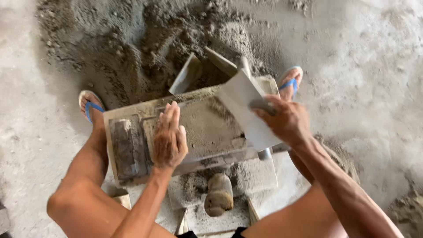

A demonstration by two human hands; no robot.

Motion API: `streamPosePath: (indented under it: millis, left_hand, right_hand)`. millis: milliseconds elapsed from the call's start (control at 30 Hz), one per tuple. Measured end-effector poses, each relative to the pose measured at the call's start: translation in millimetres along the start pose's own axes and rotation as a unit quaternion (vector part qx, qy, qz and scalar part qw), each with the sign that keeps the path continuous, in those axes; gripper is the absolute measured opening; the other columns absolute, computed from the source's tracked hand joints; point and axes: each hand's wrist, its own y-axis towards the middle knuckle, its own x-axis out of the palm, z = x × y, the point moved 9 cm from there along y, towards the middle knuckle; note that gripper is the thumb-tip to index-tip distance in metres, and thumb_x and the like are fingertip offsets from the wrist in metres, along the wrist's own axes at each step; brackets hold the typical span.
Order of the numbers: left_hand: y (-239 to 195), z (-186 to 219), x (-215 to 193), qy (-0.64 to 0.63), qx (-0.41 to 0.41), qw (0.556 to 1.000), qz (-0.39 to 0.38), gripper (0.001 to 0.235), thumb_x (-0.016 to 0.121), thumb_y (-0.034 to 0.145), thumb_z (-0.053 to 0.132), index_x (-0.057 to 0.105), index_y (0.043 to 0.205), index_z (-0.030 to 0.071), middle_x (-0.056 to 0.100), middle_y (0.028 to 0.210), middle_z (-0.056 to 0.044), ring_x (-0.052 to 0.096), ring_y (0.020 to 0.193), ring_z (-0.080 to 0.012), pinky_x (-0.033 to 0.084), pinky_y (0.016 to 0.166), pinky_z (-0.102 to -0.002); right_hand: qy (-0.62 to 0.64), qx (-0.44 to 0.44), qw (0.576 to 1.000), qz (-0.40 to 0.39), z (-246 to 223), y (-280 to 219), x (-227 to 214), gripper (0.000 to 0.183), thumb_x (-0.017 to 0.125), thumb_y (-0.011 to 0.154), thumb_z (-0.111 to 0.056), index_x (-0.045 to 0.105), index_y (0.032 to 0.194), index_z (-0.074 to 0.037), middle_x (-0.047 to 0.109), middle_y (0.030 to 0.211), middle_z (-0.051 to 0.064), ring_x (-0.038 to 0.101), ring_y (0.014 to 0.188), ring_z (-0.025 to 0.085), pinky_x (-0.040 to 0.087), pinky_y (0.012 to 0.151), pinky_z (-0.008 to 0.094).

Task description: The person scoops wet concrete into a metal mold, levels the surface with a straight edge, and removes excess material. They then flip the mold to release the formed brick and place it onto a stack of similar bricks. The process is repeated multiple times.

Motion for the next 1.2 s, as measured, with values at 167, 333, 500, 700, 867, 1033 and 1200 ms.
streamPosePath:
  millis: [167,333,500,700,867,1033,1200]
  left_hand:
    - [3.0,-1.0,-3.8,0.013,-0.003,1.000,0.004,0.048,0.026,0.094,0.022,0.039,0.136,0.000,0.039,0.141,-0.015,0.036,0.132,-0.0292,0.023,0.111,-0.040]
    - [2.9,2.2,-9.9,-0.037,-0.020,0.999,0.009,0.047,0.021,0.097,0.021,0.036,0.138,0.002,0.035,0.143,-0.015,0.033,0.133,-0.0308,0.022,0.111,-0.043]
    - [-1.5,-3.3,-6.7,-0.029,-0.018,0.999,0.017,0.047,0.030,0.093,0.019,0.041,0.135,0.000,0.039,0.141,-0.016,0.037,0.132,-0.0302,0.024,0.111,-0.042]
    - [-15.2,-17.5,-67.3,-0.099,-0.061,0.992,0.041,0.049,0.019,0.094,0.014,0.038,0.135,-0.002,0.039,0.140,-0.021,0.036,0.131,-0.0332,0.023,0.110,-0.043]
    - [-22.0,-30.4,-46.1,-0.106,-0.073,0.989,0.072,0.052,0.013,0.096,0.023,0.036,0.138,0.001,0.037,0.142,-0.016,0.032,0.134,-0.0309,0.021,0.111,-0.042]
    - [-14.2,-21.5,-11.3,-0.062,-0.044,0.996,0.045,0.047,0.026,0.096,0.020,0.037,0.137,0.001,0.037,0.142,-0.017,0.034,0.132,-0.0321,0.022,0.110,-0.044]
    - [-10.2,-9.8,3.1,0.028,-0.039,0.999,0.019,0.047,0.029,0.095,0.019,0.039,0.137,0.001,0.035,0.145,-0.015,0.031,0.135,-0.0281,0.016,0.112,-0.042]
  right_hand:
    - [-0.036,-0.115,0.992,0.036,-32.2,44.6,-1.5,0.033,0.062,0.082,-0.052,0.065,0.103,-0.027,0.063,0.059,0.005,0.060,0.056,0.023,0.051,0.058,0.034]
    - [-0.031,-0.138,0.990,0.021,-7.4,10.5,-0.7,0.034,0.060,0.086,-0.045,0.064,0.103,-0.016,0.064,0.061,0.008,0.056,0.040,0.020,0.049,0.043,0.029]
    - [-0.033,0.068,0.985,0.158,43.1,-53.5,63.6,0.051,0.065,0.080,-0.059,0.053,0.106,-0.017,0.065,0.075,0.017,0.067,0.072,0.036,0.055,0.056,0.048]
    - [0.024,0.094,0.969,0.229,2.9,-61.5,29.2,0.044,0.063,0.086,-0.053,0.054,0.108,-0.016,0.064,0.080,0.016,0.065,0.077,0.038,0.053,0.062,0.050]
    - [0.066,0.073,0.991,0.091,-83.0,-86.6,73.8,0.039,0.067,0.073,-0.050,0.056,0.105,-0.030,0.067,0.065,0.010,0.069,0.069,0.030,0.055,0.060,0.044]
    - [0.054,-0.017,0.998,0.039,-75.9,-70.3,73.4,0.048,0.064,0.080,-0.051,0.048,0.119,-0.025,0.068,0.064,0.010,0.069,0.061,0.025,0.056,0.057,0.037]
    - [0.014,0.059,0.996,0.062,30.0,-45.5,50.1,0.068,0.059,0.078,-0.061,0.039,0.131,-0.022,0.069,0.077,0.017,0.066,0.083,0.042,0.050,0.077,0.056]
